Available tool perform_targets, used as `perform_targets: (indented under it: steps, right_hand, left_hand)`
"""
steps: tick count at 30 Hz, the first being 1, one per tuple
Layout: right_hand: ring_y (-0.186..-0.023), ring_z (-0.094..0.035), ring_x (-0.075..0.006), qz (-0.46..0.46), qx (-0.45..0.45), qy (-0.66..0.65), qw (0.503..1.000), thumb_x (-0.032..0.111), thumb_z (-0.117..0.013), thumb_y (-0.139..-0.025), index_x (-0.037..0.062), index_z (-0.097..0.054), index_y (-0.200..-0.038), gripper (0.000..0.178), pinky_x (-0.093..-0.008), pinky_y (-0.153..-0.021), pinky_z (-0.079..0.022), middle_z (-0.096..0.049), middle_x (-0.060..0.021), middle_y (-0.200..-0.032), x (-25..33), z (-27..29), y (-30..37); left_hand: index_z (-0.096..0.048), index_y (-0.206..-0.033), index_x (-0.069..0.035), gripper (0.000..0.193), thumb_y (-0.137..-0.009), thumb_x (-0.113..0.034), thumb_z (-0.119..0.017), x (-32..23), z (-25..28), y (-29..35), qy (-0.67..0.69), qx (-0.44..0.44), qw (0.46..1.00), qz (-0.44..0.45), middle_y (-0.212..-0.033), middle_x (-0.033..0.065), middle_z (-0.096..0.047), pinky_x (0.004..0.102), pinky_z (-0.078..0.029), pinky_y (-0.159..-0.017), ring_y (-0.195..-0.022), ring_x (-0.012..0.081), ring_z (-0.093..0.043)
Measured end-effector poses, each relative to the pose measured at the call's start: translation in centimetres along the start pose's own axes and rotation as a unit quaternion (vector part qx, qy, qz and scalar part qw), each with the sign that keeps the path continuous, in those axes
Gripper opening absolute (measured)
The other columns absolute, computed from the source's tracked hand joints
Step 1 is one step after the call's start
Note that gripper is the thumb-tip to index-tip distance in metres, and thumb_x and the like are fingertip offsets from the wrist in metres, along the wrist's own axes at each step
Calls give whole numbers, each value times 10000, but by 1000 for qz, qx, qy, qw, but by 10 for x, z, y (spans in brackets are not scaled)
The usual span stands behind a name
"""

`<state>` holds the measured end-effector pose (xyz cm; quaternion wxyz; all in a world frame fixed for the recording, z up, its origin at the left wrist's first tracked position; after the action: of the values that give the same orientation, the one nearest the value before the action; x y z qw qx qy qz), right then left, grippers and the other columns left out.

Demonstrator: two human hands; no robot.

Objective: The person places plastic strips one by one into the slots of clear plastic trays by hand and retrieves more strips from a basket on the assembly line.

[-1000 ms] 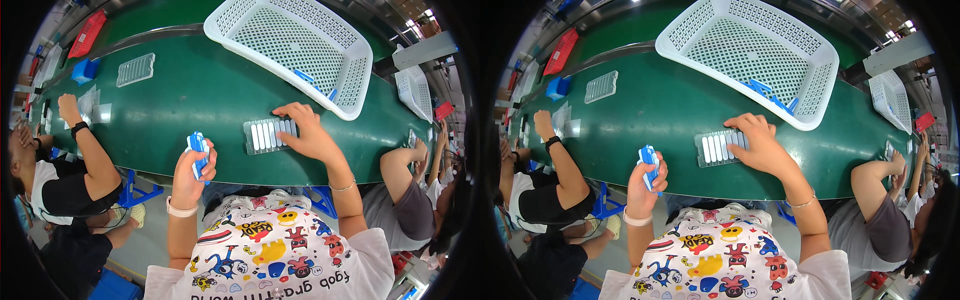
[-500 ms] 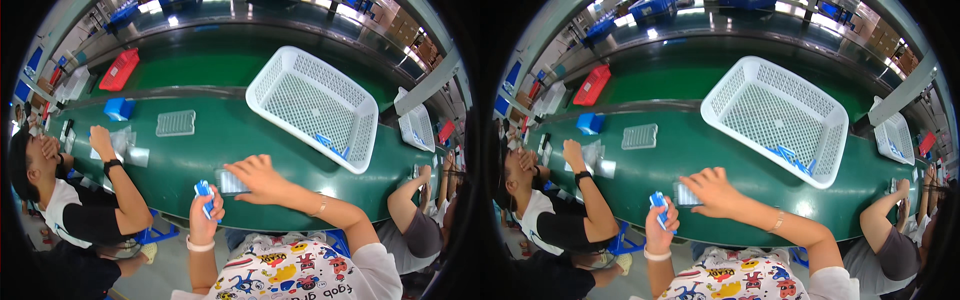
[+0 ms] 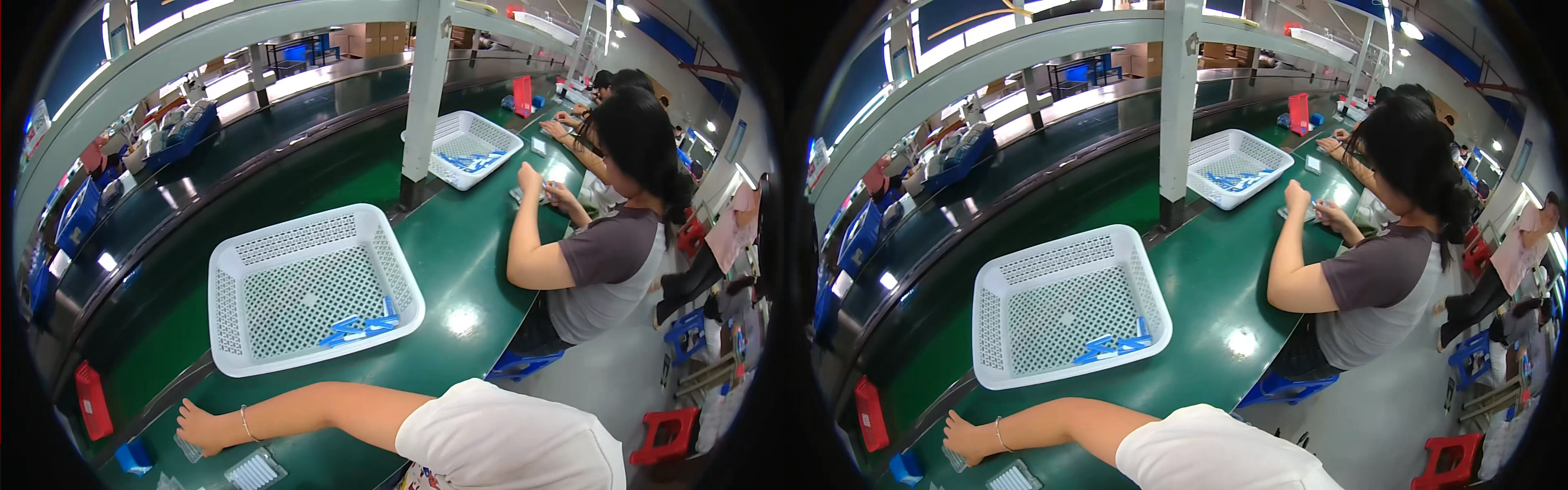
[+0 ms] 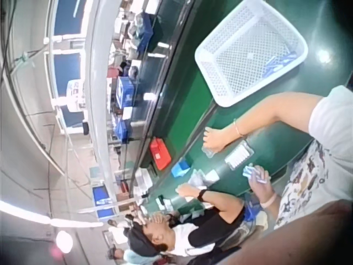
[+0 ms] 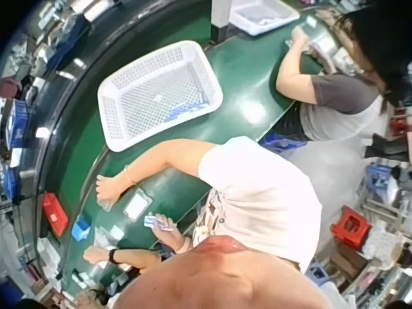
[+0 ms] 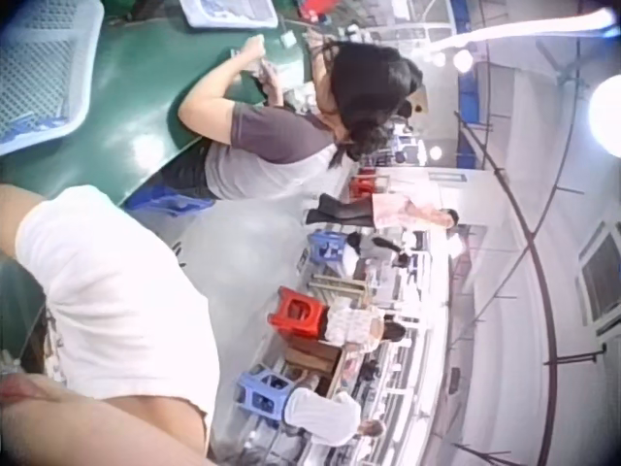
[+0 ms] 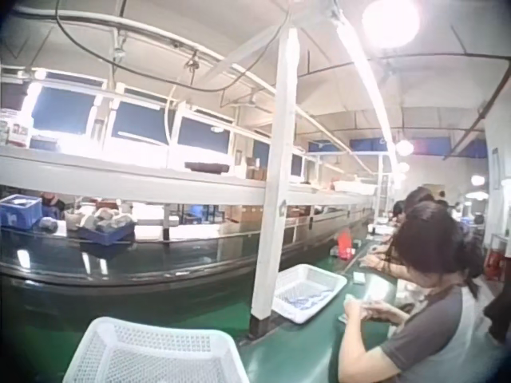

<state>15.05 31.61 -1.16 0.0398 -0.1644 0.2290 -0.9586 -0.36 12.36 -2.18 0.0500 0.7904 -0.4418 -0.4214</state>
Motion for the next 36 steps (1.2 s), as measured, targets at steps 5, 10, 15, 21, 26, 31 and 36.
perform_targets:
  steps: [5, 10, 15, 21, 26, 31, 36]
  right_hand:
    - [-961, -459, -308, -45, 36, -98, 993, 450, -715, -582, 8, -559, -1083, 686, -455, -880, -302, -528, -161, -991, -8, 41, 49]
    - [-1016, -423, -273, -58, -14, -148, 987, 424, -726, -591, 32, -527, -1130, 695, -435, -857, -266, -496, -131, -1063, 1, 163, 205]
    - [-1094, -410, -273, -99, 33, -78, 992, 333, -737, -624, 50, -533, -1154, 634, -449, -866, -256, -488, -160, -1193, -16, 200, 306]
    - [-1229, -392, -230, -155, 2, -263, 952, 186, -655, -815, 55, -529, -1223, 447, -463, -928, -245, -476, -112, -1306, -3, 221, 321]
    - [-958, -574, -238, -168, -79, -519, 835, 105, -675, -819, 43, -607, -1128, 322, -318, -832, -400, -614, -91, -1096, -2, 206, 321]
    - [-939, -566, -145, -209, -45, -595, 775, 205, -664, -841, 45, -605, -1011, 241, -293, -758, -401, -628, -33, -992, -13, 205, 322]
    - [-797, -604, -64, -392, -196, -626, 645, 53, -629, -869, 29, -601, -935, 75, -210, -669, -477, -657, -35, -900, -51, 213, 356]
  left_hand:
    - [-488, -1005, -54, 97, -945, -122, -454, -13, -6, -2, -131, -100, 986, -37, -683, 10, -479, 172, -282, -394, -468, 51, -343]
    - [-496, -932, -58, 108, -949, -164, -478, 10, -46, -12, -185, -27, 982, -20, -661, -13, -431, 160, -259, -391, -463, 30, -326]
    - [-500, -909, -50, 130, -945, -175, -492, 45, -77, -21, -254, -35, 966, 45, -703, 10, -480, 175, -298, -444, -501, 48, -369]
    - [-524, -944, -33, 57, -907, -75, -532, 90, -112, -17, -274, 76, 948, 142, -703, 15, -521, 184, -325, -493, -559, 55, -422]
    - [-522, -1027, -28, 129, -904, -63, -538, 103, -118, -15, -327, 142, 915, 189, -751, 25, -550, 183, -352, -515, -603, 68, -457]
    - [-515, -1022, -20, 164, -885, -100, -557, 124, -125, -23, -253, 102, 946, 174, -740, 37, -528, 207, -354, -488, -559, 83, -448]
    - [-542, -970, 0, 138, -894, -115, -544, 121, -154, -35, -261, 124, 947, 139, -626, 46, -532, 204, -291, -419, -462, 62, -390]
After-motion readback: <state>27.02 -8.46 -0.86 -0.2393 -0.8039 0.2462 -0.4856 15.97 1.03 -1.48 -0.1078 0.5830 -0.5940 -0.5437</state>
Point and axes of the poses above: each hand's wrist, its own y-axis away from the middle knuckle, its own z-axis out of the back of the hand, x = y × z, the point moved 8 cm from there along -y, towards the middle knuckle
